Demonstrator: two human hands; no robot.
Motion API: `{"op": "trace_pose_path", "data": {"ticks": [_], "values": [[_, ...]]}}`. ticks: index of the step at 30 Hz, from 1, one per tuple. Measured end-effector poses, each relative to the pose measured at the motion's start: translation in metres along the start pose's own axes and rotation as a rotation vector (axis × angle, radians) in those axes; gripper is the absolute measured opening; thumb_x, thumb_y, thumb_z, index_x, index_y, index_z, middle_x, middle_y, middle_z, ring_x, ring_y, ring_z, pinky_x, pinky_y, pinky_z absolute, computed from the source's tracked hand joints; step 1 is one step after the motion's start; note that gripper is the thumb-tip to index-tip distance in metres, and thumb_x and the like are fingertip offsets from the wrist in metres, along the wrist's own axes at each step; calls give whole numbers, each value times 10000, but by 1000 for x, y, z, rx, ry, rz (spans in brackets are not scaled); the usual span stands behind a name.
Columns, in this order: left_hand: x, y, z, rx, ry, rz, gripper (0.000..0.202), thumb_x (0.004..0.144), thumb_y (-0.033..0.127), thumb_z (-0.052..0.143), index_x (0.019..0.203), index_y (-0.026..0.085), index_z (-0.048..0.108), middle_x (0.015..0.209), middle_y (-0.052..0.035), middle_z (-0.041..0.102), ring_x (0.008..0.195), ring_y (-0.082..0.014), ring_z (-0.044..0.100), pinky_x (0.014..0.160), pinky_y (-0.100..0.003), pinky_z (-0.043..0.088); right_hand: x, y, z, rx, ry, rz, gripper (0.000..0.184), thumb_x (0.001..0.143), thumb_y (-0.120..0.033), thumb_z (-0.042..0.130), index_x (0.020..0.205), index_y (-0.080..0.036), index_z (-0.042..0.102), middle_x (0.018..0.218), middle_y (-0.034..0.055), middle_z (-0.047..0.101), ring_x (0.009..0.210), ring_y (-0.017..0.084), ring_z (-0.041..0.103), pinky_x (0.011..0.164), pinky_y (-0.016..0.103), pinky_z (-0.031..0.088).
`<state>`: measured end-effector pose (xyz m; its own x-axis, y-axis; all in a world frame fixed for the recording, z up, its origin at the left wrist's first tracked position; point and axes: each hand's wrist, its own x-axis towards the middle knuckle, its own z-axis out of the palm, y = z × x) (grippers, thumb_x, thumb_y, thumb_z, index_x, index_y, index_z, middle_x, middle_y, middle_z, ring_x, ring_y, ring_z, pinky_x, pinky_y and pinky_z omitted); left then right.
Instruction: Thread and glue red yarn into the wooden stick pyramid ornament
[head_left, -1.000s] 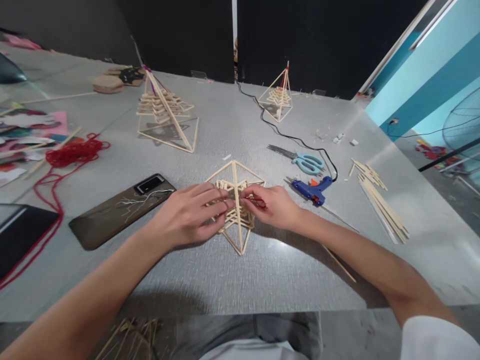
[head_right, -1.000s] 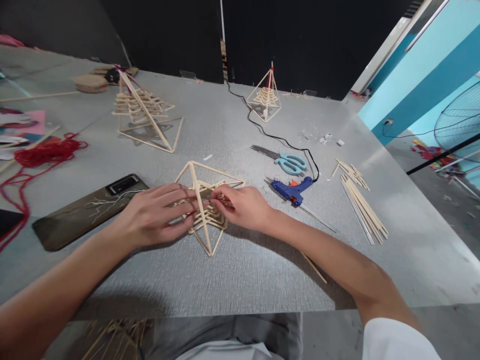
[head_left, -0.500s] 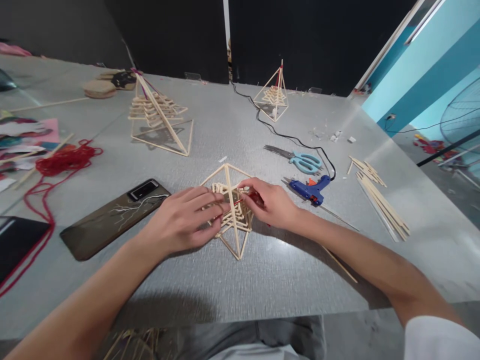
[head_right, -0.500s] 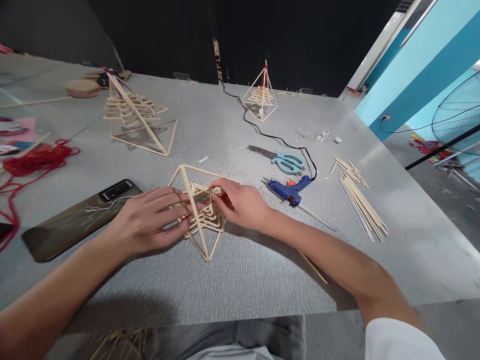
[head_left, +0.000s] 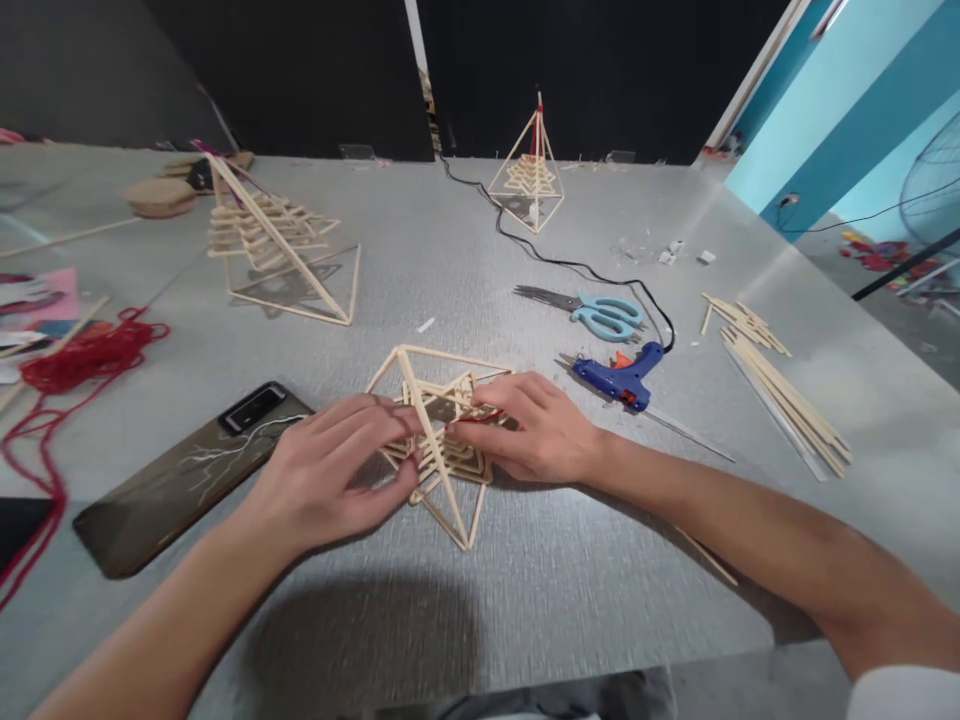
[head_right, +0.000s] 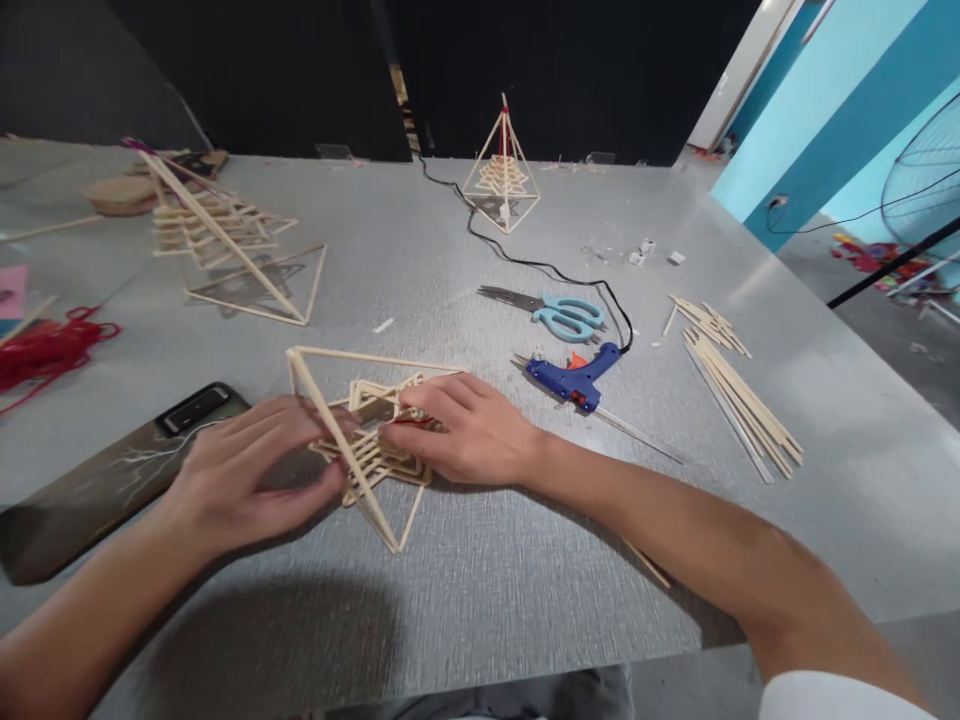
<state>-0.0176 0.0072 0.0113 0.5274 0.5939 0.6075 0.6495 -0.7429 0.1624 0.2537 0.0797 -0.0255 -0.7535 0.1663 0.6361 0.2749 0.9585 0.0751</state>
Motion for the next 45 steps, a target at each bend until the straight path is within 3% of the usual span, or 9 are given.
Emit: {"op": "trace_pose_path", "data": {"ticks": [3, 10, 14, 24, 30, 35, 39, 45], "values": [[-1, 1, 1, -33, 13, -55, 252, 943, 156, 683, 1162, 272, 635, 1013, -33, 806, 935, -270, 776, 849, -455, 673, 3, -1, 1, 0, 26, -17, 257, 1052, -281, 647, 1298, -262, 721, 1247, 99, 668, 1199, 232, 579, 1016, 364, 495], [0, -2, 0, -20, 42, -12, 314, 879, 105, 733, 1141, 258, 653, 979, -34, 804, 922, -244, 793, 850, -388, 664, 6, -3, 3, -2, 121, -5, 186, 1050, -284, 660, 1214, -234, 732, 1213, 92, 685, 1154, 222, 593, 984, 347, 502], [1, -3, 0, -4, 48, 9, 277, 885, 108, 735, 1119, 235, 655, 974, -27, 804, 915, -210, 784, 867, -353, 656, 4, -3, 4, 29, 97, -2, 207, 1056, -272, 637, 1244, -223, 709, 1235, 105, 692, 1199, 227, 598, 1009, 355, 512], [0, 0, 0, 15, 26, -23, 258, 936, 121, 699, 1149, 250, 630, 984, -33, 800, 927, -236, 784, 859, -405, 670, 4, 1, 3, 180, 137, 110, 364, 1043, -192, 535, 1405, -189, 572, 1291, 146, 672, 1194, 259, 635, 1016, 428, 551], [-2, -6, 2, 131, -45, 100, 364, 942, 146, 672, 1287, 258, 704, 1085, -74, 785, 971, -254, 769, 877, -418, 667, 4, 1, 2, 163, 123, 119, 234, 1044, -195, 546, 1266, -194, 620, 1213, 125, 704, 1110, 258, 635, 929, 410, 536], [-9, -8, 5, 152, -67, 75, 506, 969, 153, 680, 1448, 316, 676, 1121, -85, 767, 1006, -263, 746, 888, -421, 653, 8, -1, 3, 164, 143, 154, 111, 1073, -254, 583, 1139, -190, 645, 1074, 90, 751, 962, 227, 627, 833, 373, 506], [-14, -9, 8, 160, -76, 47, 531, 986, 165, 688, 1489, 332, 649, 1148, -90, 754, 1043, -273, 737, 909, -433, 642, 9, -2, 4, 132, 159, 164, 116, 1073, -306, 620, 1079, -195, 652, 1010, 74, 751, 924, 221, 619, 792, 364, 478], [-8, -7, 4, 217, -117, 119, 517, 982, 167, 694, 1477, 303, 629, 1132, -112, 740, 1018, -285, 739, 858, -443, 654, 8, -3, 5, 49, 175, 140, 130, 1072, -292, 630, 997, -187, 647, 921, 55, 732, 885, 216, 592, 752, 362, 439]]}}
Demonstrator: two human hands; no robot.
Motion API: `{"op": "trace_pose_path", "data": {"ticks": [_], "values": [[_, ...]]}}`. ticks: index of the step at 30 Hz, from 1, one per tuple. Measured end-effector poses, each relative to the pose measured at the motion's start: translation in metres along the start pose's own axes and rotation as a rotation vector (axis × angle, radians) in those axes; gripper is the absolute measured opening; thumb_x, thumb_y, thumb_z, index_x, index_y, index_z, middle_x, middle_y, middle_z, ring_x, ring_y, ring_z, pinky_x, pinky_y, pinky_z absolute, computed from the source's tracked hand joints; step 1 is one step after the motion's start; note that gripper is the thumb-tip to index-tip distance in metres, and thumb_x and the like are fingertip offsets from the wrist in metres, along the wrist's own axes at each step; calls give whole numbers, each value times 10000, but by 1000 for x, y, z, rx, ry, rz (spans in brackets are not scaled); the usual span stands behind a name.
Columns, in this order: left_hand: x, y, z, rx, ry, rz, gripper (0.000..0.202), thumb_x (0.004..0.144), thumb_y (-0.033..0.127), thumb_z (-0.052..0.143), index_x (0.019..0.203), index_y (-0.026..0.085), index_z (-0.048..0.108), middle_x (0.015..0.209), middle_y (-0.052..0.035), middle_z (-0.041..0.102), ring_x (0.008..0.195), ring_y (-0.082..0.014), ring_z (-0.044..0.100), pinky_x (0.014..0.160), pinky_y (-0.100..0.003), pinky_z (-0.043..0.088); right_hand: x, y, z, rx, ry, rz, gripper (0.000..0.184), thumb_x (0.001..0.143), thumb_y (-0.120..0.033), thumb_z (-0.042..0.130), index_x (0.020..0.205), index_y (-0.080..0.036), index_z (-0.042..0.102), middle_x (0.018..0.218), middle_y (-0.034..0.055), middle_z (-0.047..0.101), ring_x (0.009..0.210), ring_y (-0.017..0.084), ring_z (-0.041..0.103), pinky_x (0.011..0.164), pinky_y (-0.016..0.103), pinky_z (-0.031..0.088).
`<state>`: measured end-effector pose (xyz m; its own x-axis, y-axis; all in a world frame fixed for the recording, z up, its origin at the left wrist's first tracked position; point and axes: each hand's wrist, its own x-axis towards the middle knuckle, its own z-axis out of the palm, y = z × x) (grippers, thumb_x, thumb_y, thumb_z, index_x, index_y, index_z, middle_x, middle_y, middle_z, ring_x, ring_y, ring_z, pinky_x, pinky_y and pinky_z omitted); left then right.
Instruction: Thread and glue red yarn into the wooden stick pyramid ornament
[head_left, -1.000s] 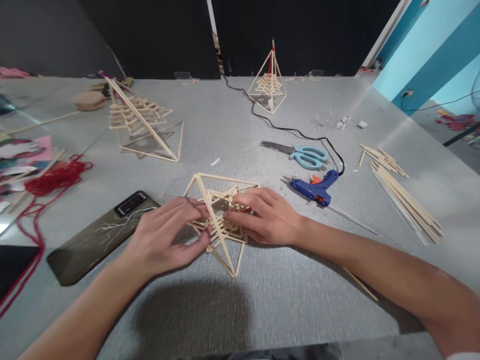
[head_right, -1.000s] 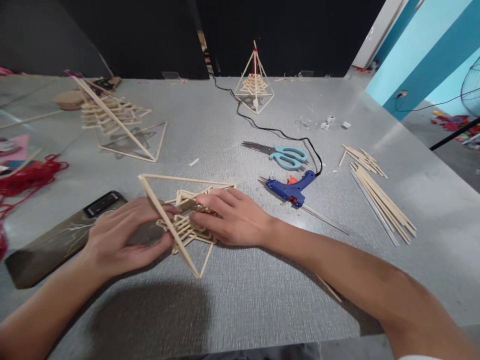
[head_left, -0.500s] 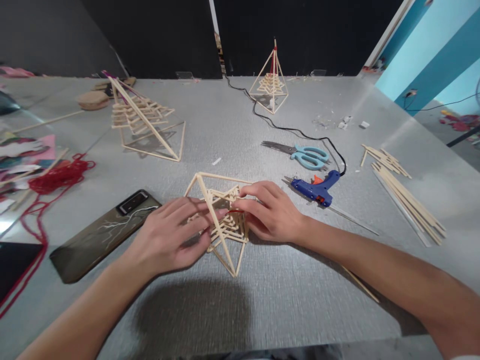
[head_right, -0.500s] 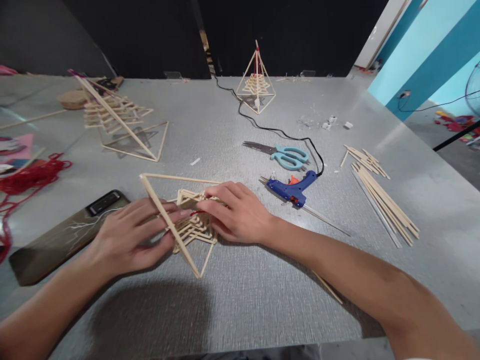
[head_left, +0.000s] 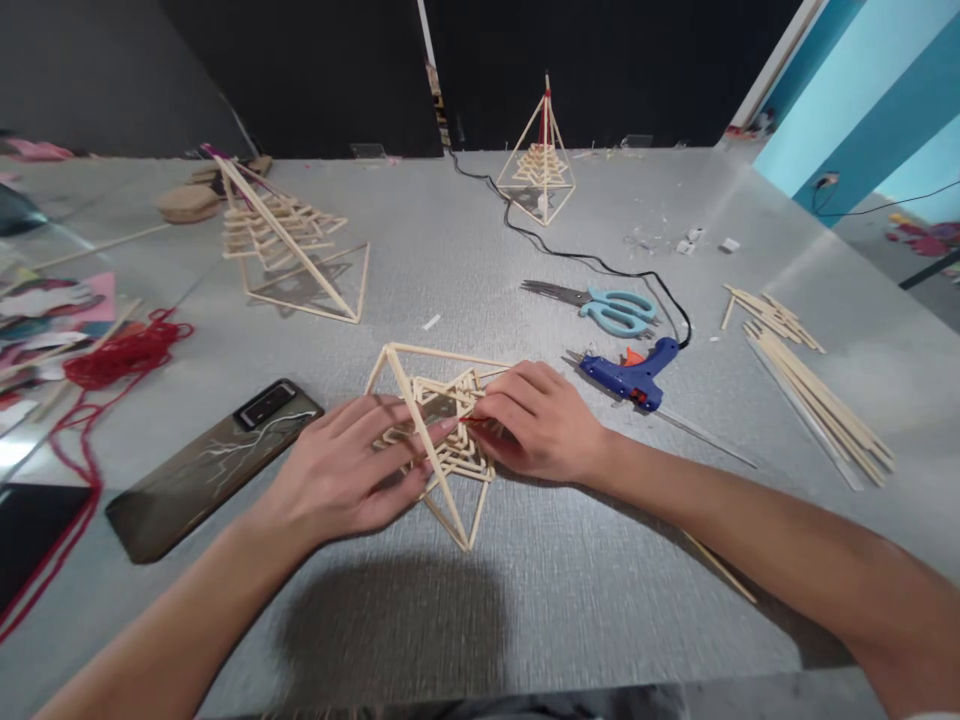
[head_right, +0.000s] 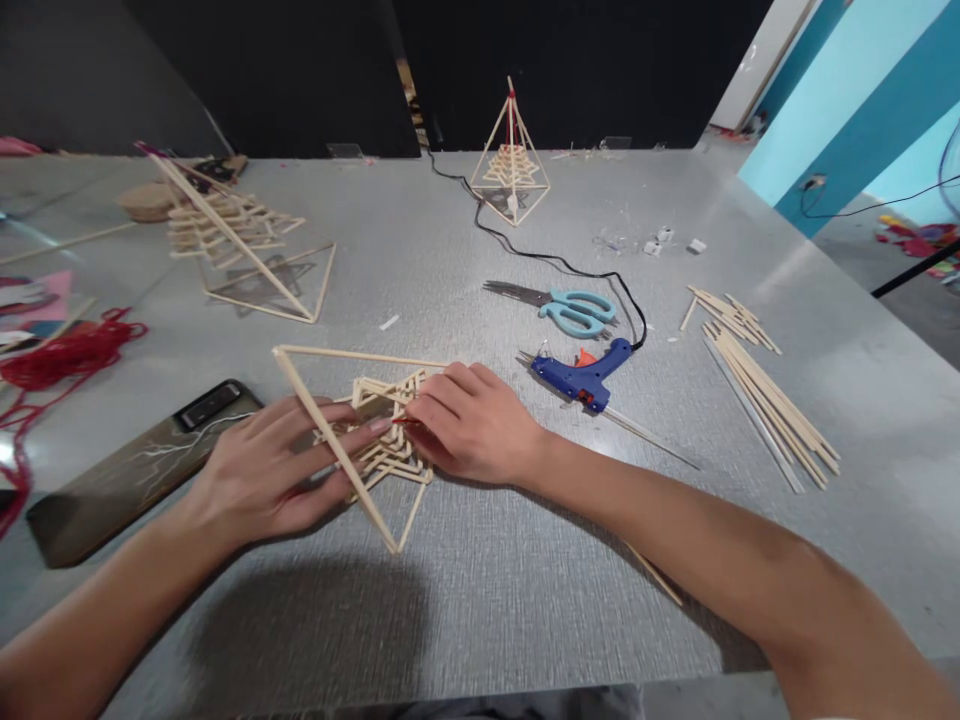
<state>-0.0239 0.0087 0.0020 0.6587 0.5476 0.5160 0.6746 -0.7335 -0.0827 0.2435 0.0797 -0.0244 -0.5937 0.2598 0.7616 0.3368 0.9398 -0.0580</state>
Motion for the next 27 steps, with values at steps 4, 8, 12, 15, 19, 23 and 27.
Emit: {"op": "trace_pose_path", "data": {"ticks": [4, 8, 12, 15, 19, 23, 27], "values": [[0, 0, 0, -7, 4, -10, 507, 983, 195, 694, 1473, 308, 634, 1139, -104, 750, 1016, -275, 745, 885, -440, 665, -1, 0, 0, -47, -46, 20, 155, 1088, -290, 600, 995, -185, 666, 908, 50, 731, 879, 219, 573, 746, 369, 414], [-3, 0, 3, -29, 20, -36, 538, 957, 183, 715, 1473, 314, 643, 1152, -101, 759, 1041, -285, 750, 908, -446, 670, -2, 0, 0, -74, -56, 33, 177, 1090, -307, 597, 990, -181, 671, 885, 54, 718, 863, 224, 560, 733, 378, 401], [-5, 0, 5, -47, 7, -72, 551, 949, 196, 731, 1465, 369, 648, 1157, -81, 768, 1045, -287, 759, 922, -467, 671, -2, 1, 0, -77, -57, 34, 175, 1089, -306, 601, 999, -173, 671, 883, 59, 708, 865, 226, 558, 732, 381, 402], [-3, 0, 5, -73, 16, -87, 565, 934, 205, 766, 1461, 379, 662, 1141, -72, 774, 1035, -284, 760, 927, -466, 670, -3, 2, 1, -81, -73, 11, 167, 1096, -283, 585, 1003, -181, 679, 888, 52, 712, 862, 219, 558, 732, 378, 398], [0, 0, 4, -85, 38, -77, 551, 931, 192, 784, 1444, 363, 680, 1117, -75, 773, 1011, -273, 752, 893, -441, 673, -4, 3, 1, -122, -69, -31, 171, 1099, -276, 588, 1002, -187, 698, 866, 46, 713, 854, 217, 560, 733, 376, 394], [2, 0, 4, -96, 39, -80, 497, 950, 192, 754, 1415, 358, 700, 1111, -76, 774, 1010, -268, 751, 865, -422, 671, -3, 2, 1, -155, -41, -69, 164, 1089, -263, 613, 984, -182, 708, 838, 39, 708, 847, 216, 556, 730, 367, 396], [3, 0, 4, -88, 39, -71, 480, 958, 186, 741, 1412, 337, 698, 1105, -81, 771, 1006, -265, 749, 833, -404, 670, -4, 3, 0, -164, -52, -83, 148, 1089, -242, 614, 996, -180, 711, 843, 39, 709, 838, 211, 549, 721, 366, 388]]}}
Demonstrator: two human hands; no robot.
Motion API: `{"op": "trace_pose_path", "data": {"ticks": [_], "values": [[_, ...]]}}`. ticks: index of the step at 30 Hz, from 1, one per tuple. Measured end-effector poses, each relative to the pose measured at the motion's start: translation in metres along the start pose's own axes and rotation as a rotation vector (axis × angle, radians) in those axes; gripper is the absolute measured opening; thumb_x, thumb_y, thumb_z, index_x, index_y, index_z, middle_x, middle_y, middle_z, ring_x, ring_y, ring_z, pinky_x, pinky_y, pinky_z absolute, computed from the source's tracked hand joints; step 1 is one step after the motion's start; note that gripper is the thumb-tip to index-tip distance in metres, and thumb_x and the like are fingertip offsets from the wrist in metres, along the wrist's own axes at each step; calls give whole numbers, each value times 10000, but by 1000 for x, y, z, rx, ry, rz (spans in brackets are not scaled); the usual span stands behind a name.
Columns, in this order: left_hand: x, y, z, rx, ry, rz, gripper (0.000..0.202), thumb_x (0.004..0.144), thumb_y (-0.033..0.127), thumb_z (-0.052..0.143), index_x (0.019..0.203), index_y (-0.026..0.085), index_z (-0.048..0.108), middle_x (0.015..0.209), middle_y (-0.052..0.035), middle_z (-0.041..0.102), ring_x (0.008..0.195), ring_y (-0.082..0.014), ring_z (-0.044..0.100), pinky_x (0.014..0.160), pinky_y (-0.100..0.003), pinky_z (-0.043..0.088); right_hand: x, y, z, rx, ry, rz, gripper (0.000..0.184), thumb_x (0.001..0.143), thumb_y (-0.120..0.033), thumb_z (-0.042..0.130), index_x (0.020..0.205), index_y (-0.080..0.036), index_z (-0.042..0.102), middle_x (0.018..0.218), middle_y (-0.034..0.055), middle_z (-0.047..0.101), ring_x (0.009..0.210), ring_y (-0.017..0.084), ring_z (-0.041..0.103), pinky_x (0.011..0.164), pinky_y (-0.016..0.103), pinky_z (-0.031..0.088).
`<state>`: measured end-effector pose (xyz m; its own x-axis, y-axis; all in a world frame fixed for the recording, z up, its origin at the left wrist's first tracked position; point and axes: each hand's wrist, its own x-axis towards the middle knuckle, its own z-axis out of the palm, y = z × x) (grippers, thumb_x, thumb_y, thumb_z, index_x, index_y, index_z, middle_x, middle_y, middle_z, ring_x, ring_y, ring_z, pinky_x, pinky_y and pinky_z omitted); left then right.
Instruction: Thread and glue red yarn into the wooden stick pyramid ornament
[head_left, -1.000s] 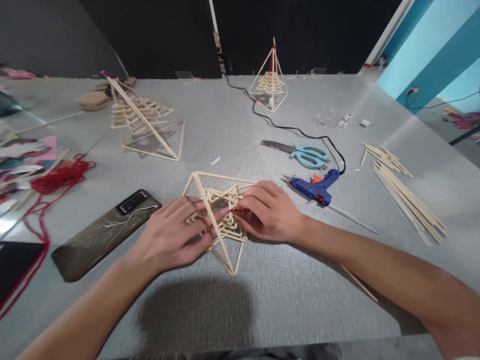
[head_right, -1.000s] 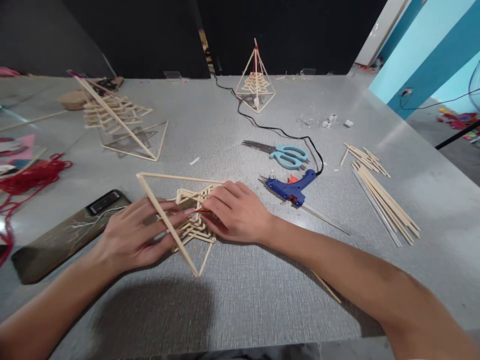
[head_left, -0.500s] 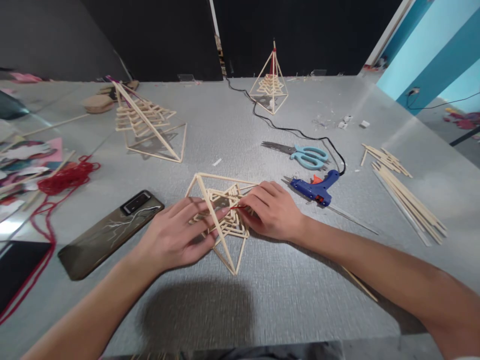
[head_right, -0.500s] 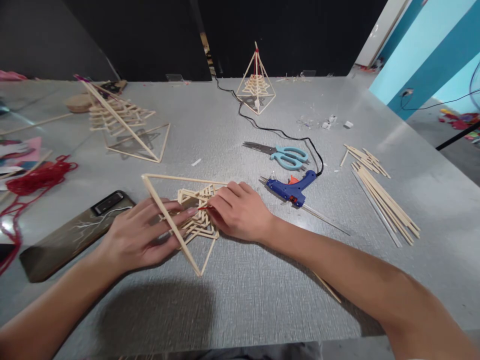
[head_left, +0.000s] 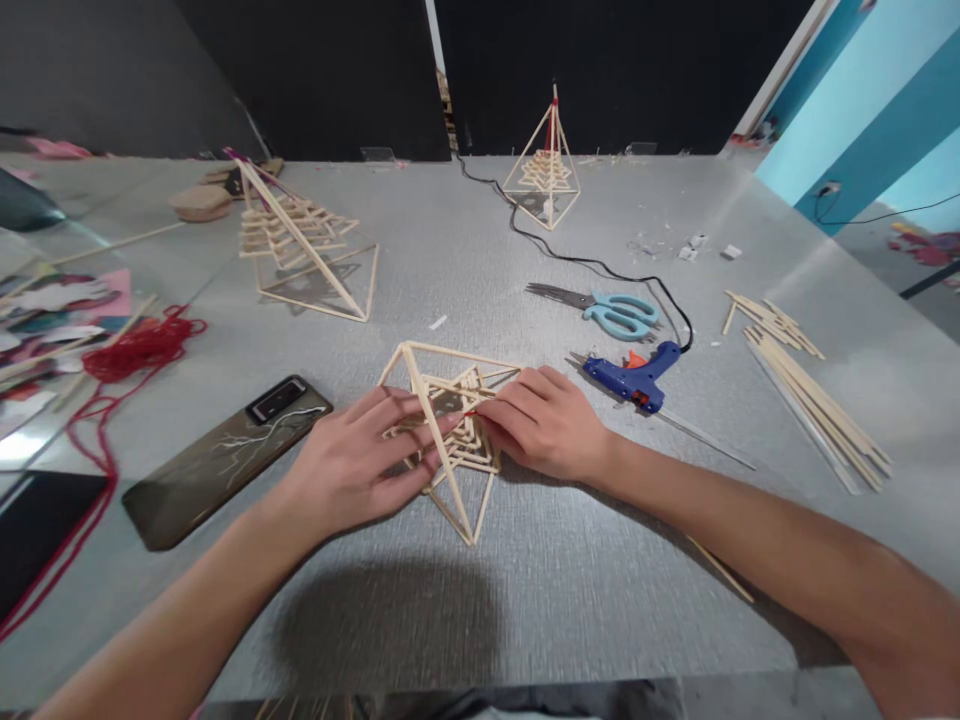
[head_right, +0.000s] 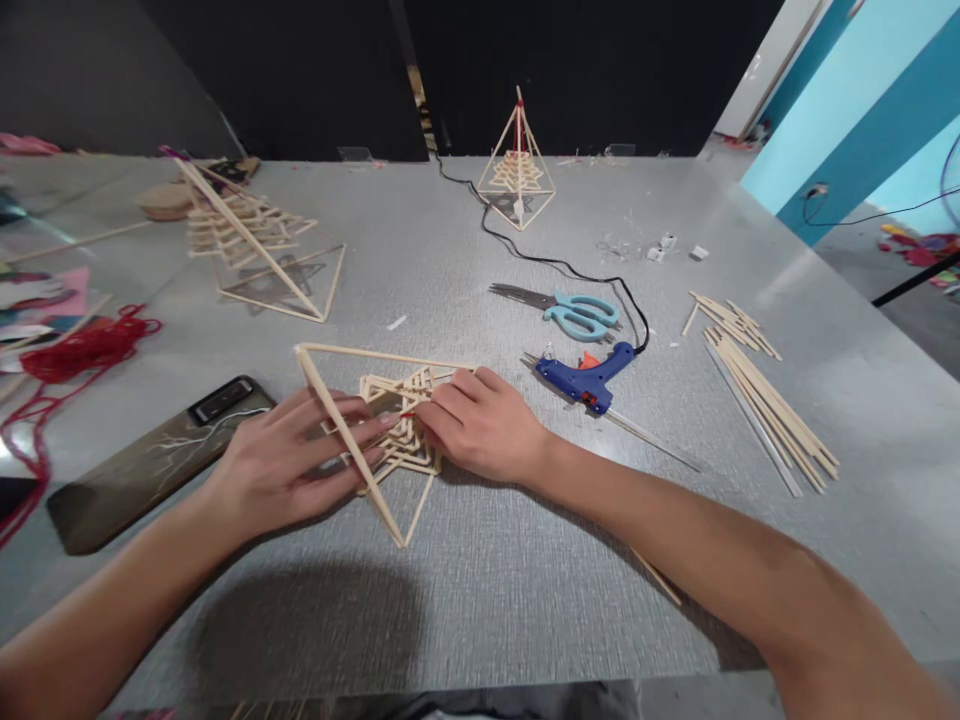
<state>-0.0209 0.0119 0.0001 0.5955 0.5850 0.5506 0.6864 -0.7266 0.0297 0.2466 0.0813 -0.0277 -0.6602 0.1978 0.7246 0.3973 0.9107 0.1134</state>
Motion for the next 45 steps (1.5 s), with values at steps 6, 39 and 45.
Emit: {"op": "trace_pose_path", "data": {"ticks": [6, 39, 45], "values": [[0, 1, 0, -2, -6, -2, 482, 950, 175, 750, 1408, 317, 704, 1124, -92, 774, 1017, -274, 748, 838, -410, 668, 0, 0, 0, 40, -19, 20, 145, 1095, -223, 582, 1022, -179, 699, 870, 47, 714, 857, 213, 559, 731, 368, 416], [19, 29, 21, -67, 267, -208, 159, 966, 147, 764, 1063, 268, 800, 972, -29, 791, 873, -196, 736, 819, -397, 639, 2, -2, 1, 97, 32, 14, 104, 1090, -221, 573, 1061, -172, 659, 948, 68, 729, 906, 214, 603, 775, 351, 462], [21, 30, 20, -89, 284, -325, 84, 961, 198, 769, 952, 259, 826, 913, -29, 799, 851, -206, 722, 788, -393, 641, 4, -3, 1, 92, 51, 17, 133, 1097, -238, 569, 1023, -183, 665, 929, 48, 734, 877, 199, 603, 792, 331, 473]]}}
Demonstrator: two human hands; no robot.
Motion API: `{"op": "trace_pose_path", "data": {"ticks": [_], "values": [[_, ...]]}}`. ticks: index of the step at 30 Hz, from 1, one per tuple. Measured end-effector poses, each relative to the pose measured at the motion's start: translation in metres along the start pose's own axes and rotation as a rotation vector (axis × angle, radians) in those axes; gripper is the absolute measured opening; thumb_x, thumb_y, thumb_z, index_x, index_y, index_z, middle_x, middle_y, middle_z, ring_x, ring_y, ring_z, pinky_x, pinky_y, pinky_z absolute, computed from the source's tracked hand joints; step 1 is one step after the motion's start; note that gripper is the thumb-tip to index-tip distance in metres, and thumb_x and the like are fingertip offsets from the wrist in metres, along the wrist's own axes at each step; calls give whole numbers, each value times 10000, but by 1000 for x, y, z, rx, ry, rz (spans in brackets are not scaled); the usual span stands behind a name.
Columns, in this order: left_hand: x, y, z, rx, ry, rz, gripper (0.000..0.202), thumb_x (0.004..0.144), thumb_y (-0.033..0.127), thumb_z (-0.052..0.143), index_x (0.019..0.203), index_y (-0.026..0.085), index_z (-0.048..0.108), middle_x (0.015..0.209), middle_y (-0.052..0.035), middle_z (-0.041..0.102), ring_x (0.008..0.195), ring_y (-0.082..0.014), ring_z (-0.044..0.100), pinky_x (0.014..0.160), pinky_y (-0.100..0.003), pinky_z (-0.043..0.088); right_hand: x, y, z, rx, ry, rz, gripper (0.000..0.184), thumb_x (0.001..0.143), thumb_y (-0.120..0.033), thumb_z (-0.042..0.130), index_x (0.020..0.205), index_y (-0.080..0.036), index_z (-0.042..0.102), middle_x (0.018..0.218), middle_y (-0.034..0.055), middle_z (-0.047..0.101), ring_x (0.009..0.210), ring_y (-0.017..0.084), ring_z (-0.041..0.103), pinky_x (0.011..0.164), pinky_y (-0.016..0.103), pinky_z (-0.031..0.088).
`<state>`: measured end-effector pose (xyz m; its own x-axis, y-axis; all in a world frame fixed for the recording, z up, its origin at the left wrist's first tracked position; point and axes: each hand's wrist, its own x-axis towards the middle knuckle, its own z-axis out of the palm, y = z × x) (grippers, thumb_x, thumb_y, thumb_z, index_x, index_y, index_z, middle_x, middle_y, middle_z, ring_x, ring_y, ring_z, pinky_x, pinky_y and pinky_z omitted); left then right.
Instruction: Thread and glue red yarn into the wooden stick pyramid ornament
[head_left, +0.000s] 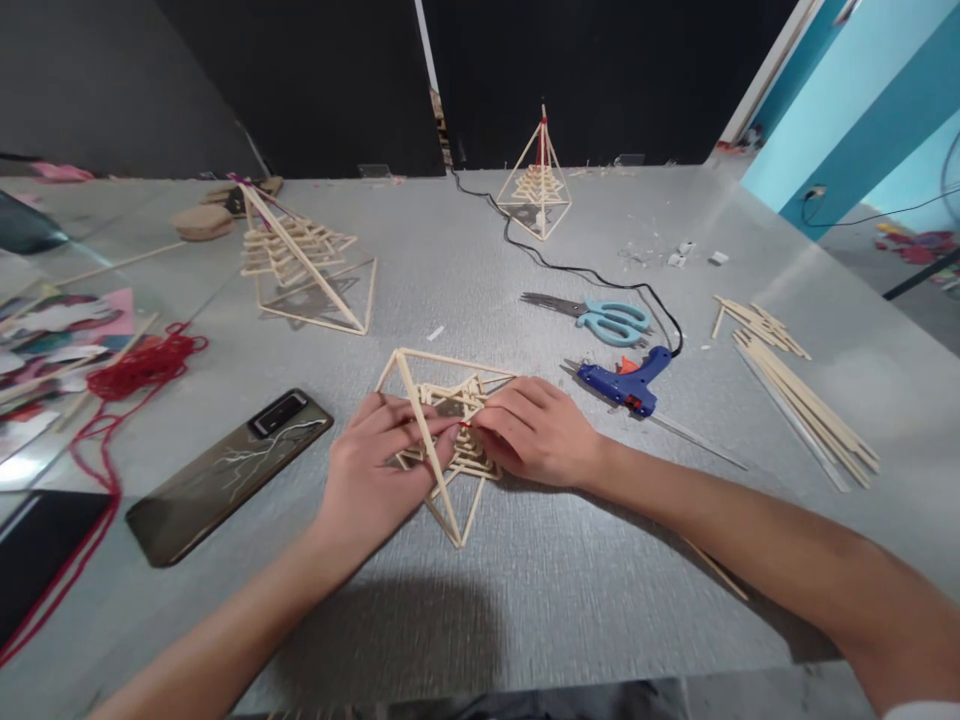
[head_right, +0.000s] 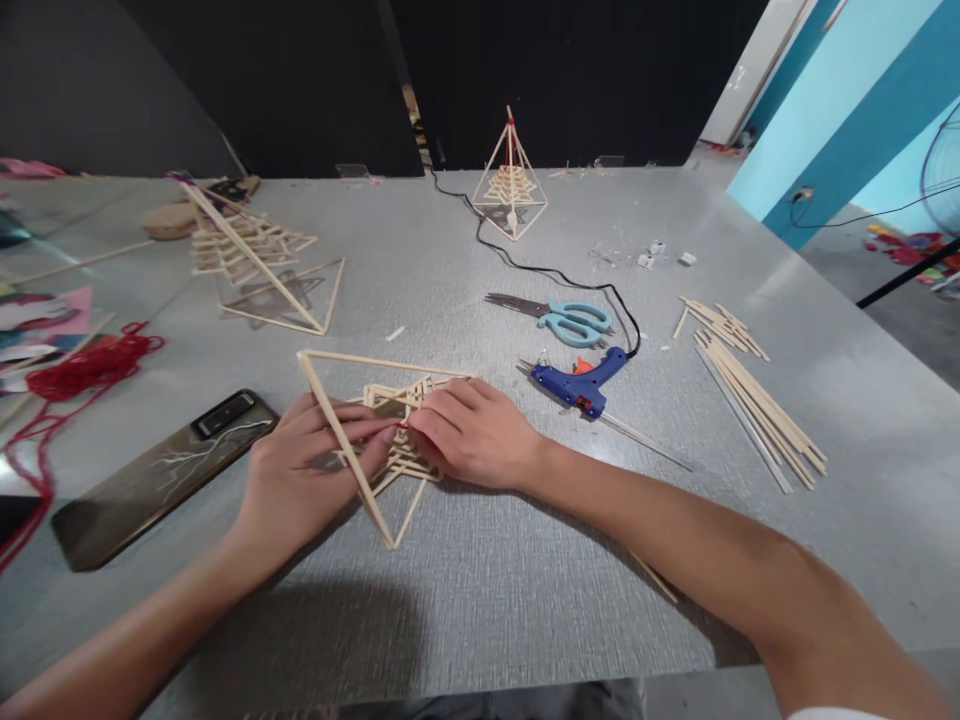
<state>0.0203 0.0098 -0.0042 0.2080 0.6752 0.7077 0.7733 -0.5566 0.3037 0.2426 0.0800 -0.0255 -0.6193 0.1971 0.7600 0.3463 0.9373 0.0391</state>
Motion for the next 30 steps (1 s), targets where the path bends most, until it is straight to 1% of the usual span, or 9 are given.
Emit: {"op": "trace_pose_path", "data": {"ticks": [4, 10, 15, 17, 20, 23, 26, 30], "values": [[1, 4, -2, 6, -3, -5, 76, 967, 210, 767, 957, 262, 823, 892, -19, 791, 821, -199, 712, 781, -393, 624, 2, -1, -1, 11, 19, -8, 126, 1091, -224, 576, 1006, -184, 659, 917, 41, 739, 865, 194, 600, 801, 325, 475], [-2, 3, 2, -16, 42, 25, 114, 945, 160, 781, 910, 265, 808, 874, -8, 780, 790, -193, 669, 778, -365, 576, 2, -1, -2, 41, 38, -12, 61, 1068, -205, 616, 1028, -168, 644, 920, 56, 732, 887, 204, 597, 800, 336, 470], [-4, 1, 4, -68, 43, 14, 82, 940, 178, 808, 937, 260, 806, 864, -3, 767, 794, -189, 651, 789, -369, 558, 0, 0, -1, 25, -7, 1, 83, 1081, -218, 594, 1033, -183, 652, 932, 52, 724, 889, 206, 601, 794, 345, 456], [-4, 0, 4, -62, 52, 32, 77, 938, 180, 813, 937, 256, 804, 856, -1, 768, 782, -186, 651, 784, -366, 553, -1, 0, -1, 26, -29, 8, 90, 1086, -219, 580, 1043, -189, 654, 939, 52, 728, 898, 207, 607, 796, 348, 455], [-3, 0, 0, 24, 33, 114, 91, 937, 166, 806, 963, 253, 806, 887, -11, 792, 822, -203, 691, 804, -383, 554, -2, 0, -1, 42, -40, 15, 86, 1085, -215, 575, 1062, -187, 653, 939, 52, 742, 900, 208, 612, 799, 353, 463], [-2, 1, -7, 135, -30, 231, 140, 959, 151, 776, 1050, 256, 792, 949, -23, 813, 897, -233, 718, 809, -400, 560, -1, 0, -1, 36, -28, 30, 87, 1082, -228, 581, 1055, -186, 652, 925, 48, 751, 882, 212, 612, 776, 353, 468], [-1, 1, -15, 231, -84, 348, 194, 975, 141, 754, 1131, 255, 763, 976, -14, 816, 933, -245, 720, 816, -399, 570, 0, -1, -1, 42, -5, 36, 70, 1074, -227, 595, 1053, -182, 645, 915, 48, 752, 871, 215, 611, 763, 351, 473], [-1, -1, -22, 315, -148, 452, 163, 1002, 156, 726, 1154, 211, 745, 1018, -34, 821, 988, -275, 714, 851, -417, 569, 1, -1, -3, 61, 11, 37, 43, 1061, -212, 604, 1067, -181, 634, 920, 50, 752, 878, 216, 606, 769, 347, 479]]}}
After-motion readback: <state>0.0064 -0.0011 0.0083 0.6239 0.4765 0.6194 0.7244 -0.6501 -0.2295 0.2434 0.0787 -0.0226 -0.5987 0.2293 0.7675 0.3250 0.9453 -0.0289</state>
